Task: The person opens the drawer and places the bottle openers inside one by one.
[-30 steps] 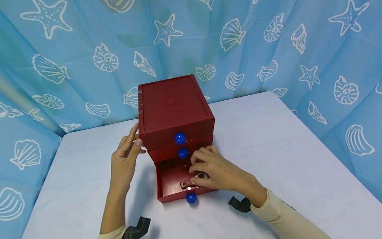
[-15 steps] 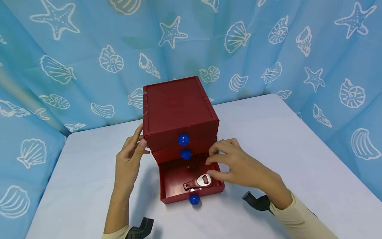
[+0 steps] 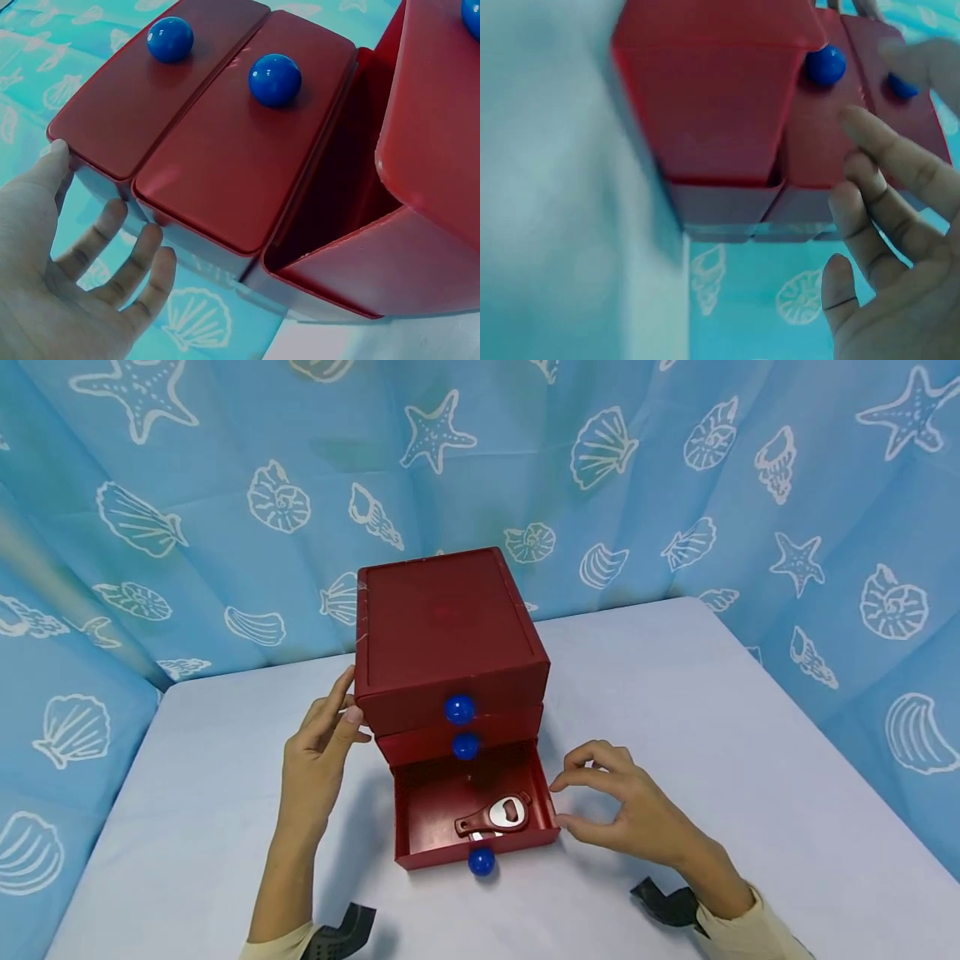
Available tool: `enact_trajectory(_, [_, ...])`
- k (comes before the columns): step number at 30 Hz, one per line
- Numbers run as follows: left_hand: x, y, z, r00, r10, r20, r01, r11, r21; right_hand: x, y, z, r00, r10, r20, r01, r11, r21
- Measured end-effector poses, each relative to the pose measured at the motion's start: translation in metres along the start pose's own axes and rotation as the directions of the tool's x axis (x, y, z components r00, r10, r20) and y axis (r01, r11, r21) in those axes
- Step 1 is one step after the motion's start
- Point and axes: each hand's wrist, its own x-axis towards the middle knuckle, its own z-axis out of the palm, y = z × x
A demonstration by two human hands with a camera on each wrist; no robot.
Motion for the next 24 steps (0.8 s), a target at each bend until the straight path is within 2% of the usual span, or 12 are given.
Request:
enact_trajectory(6, [-0.0021, 0.0028, 0.0001, 1.0, -0.003, 0.001, 0.003, 1.0, -0.013, -0.0087, 0.0044, 0.0056, 0.998, 0.005, 0.057, -0.003, 0.999, -0.039])
enact_trajectory(11, [-0.0035, 0.0027, -0.0014, 1.0, -0.012, -0.008, 0.012, 1.0, 0.015, -0.0105, 0.0042, 0.0086, 0.996, 0.03, 0.08, -0.026, 0.998, -0.051])
enact_trajectory(17, [-0.0039, 0.002, -0.0022, 1.0, -0.011, -0.014, 0.011, 1.0, 0.029, -0.0096, 0.0059, 0.0086, 0.998, 0.029, 0.057, -0.025, 0.997, -0.069])
enact_trajectory(24, [-0.0036, 0.0025, 0.0012, 1.0, -0.012, -0.016, 0.013, 1.0, 0.029, -0.0119, 0.0069, 0.0085, 0.997, 0.07, 0.024, -0.069, 0.996, -0.063])
